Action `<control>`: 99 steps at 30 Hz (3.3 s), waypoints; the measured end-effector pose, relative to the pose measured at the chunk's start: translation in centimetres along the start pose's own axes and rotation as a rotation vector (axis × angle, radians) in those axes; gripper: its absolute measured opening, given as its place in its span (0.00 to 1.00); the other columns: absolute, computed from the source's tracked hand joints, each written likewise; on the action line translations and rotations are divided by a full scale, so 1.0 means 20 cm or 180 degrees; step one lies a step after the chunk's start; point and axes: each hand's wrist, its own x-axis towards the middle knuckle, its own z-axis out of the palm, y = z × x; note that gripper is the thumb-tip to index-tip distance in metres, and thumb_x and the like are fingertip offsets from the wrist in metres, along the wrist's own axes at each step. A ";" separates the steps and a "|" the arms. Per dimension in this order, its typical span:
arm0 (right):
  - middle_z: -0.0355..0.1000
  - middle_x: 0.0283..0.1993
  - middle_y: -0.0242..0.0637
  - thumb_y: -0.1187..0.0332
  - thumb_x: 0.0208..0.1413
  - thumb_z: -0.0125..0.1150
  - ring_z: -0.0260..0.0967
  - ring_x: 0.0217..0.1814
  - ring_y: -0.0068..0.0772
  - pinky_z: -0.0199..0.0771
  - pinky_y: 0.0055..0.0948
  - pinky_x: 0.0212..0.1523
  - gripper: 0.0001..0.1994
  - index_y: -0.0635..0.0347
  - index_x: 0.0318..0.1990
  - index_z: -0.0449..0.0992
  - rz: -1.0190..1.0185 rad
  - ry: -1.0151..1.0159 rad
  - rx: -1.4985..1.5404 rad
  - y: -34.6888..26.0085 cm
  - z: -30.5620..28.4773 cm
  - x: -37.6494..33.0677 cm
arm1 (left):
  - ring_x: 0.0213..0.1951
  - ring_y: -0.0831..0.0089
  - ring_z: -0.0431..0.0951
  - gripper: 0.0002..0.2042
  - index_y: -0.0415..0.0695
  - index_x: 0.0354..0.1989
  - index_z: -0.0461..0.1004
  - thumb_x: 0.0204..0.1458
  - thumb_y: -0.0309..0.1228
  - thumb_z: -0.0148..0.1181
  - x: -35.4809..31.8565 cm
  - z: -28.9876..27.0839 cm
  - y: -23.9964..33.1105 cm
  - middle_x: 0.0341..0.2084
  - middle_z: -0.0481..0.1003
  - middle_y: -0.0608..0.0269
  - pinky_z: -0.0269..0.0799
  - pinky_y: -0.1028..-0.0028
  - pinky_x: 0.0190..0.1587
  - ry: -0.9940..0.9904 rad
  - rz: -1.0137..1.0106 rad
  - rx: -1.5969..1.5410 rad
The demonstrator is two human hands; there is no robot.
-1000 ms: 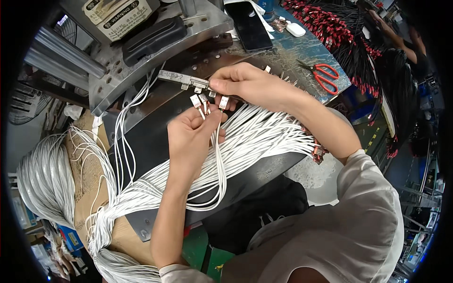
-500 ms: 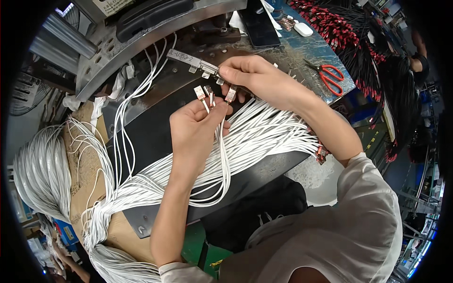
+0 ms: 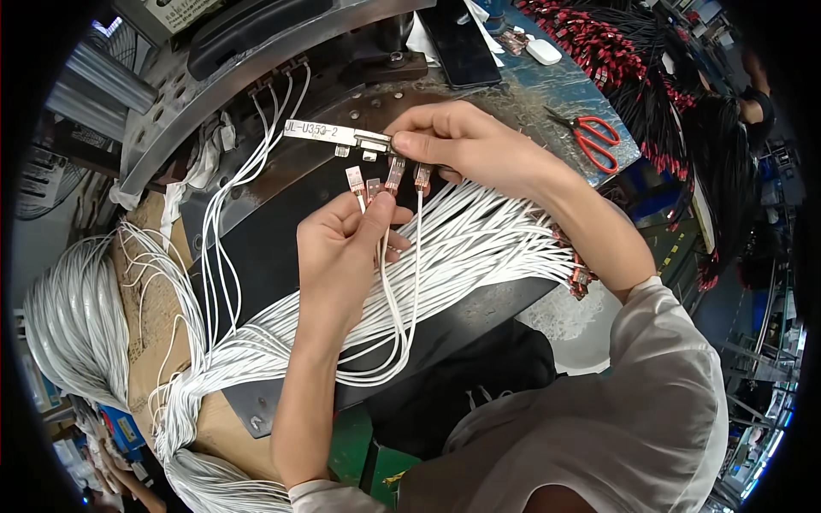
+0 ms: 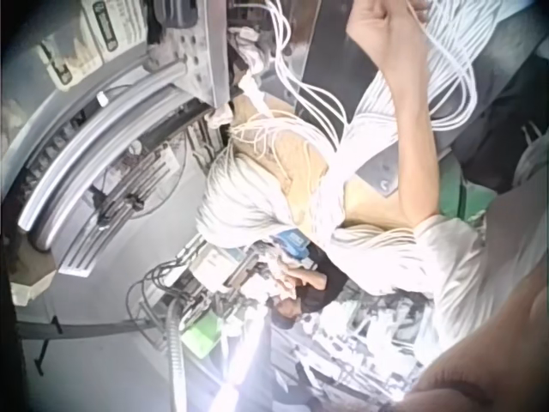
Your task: Assembling and organizing multiple white electrical cables into a terminal block at a manufacturing station.
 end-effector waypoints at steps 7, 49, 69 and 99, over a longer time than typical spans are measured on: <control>0.74 0.33 0.24 0.58 0.67 0.56 0.59 0.26 0.10 0.55 0.16 0.24 0.16 0.62 0.49 0.77 -0.0083 -0.0121 -0.0047 -0.02 0.01 -0.01 | 0.25 0.83 0.74 0.10 0.36 0.35 0.80 0.63 0.32 0.59 0.02 -0.01 -0.01 0.28 0.79 0.64 0.72 0.80 0.29 -0.0004 -0.0049 -0.0199; 0.76 0.44 0.49 0.71 0.58 0.57 0.73 0.47 0.49 0.73 0.40 0.47 0.08 0.63 0.43 0.77 -0.1932 0.0519 -0.1852 0.02 -0.24 0.94 | 0.51 0.49 0.76 0.12 0.35 0.41 0.78 0.47 0.22 0.60 0.54 -0.25 0.10 0.39 0.77 0.49 0.78 0.58 0.33 0.2025 0.3263 0.5262; 0.76 0.44 0.48 0.67 0.54 0.65 0.73 0.47 0.47 0.72 0.43 0.50 0.13 0.66 0.43 0.78 -0.1444 0.0668 -0.3631 0.05 -0.24 0.25 | 0.44 0.54 0.78 0.19 0.34 0.48 0.75 0.67 0.39 0.47 -0.25 -1.27 0.27 0.37 0.78 0.47 0.71 0.62 0.47 0.2498 0.1861 0.2040; 0.76 0.50 0.43 0.67 0.63 0.56 0.70 0.54 0.36 0.67 0.31 0.56 0.15 0.61 0.55 0.74 -0.0212 -0.0103 -0.1486 -0.09 -0.16 0.53 | 0.33 0.53 0.74 0.17 0.35 0.32 0.76 0.57 0.41 0.61 0.02 0.07 0.11 0.28 0.73 0.52 0.71 0.58 0.37 0.0486 0.2539 0.4089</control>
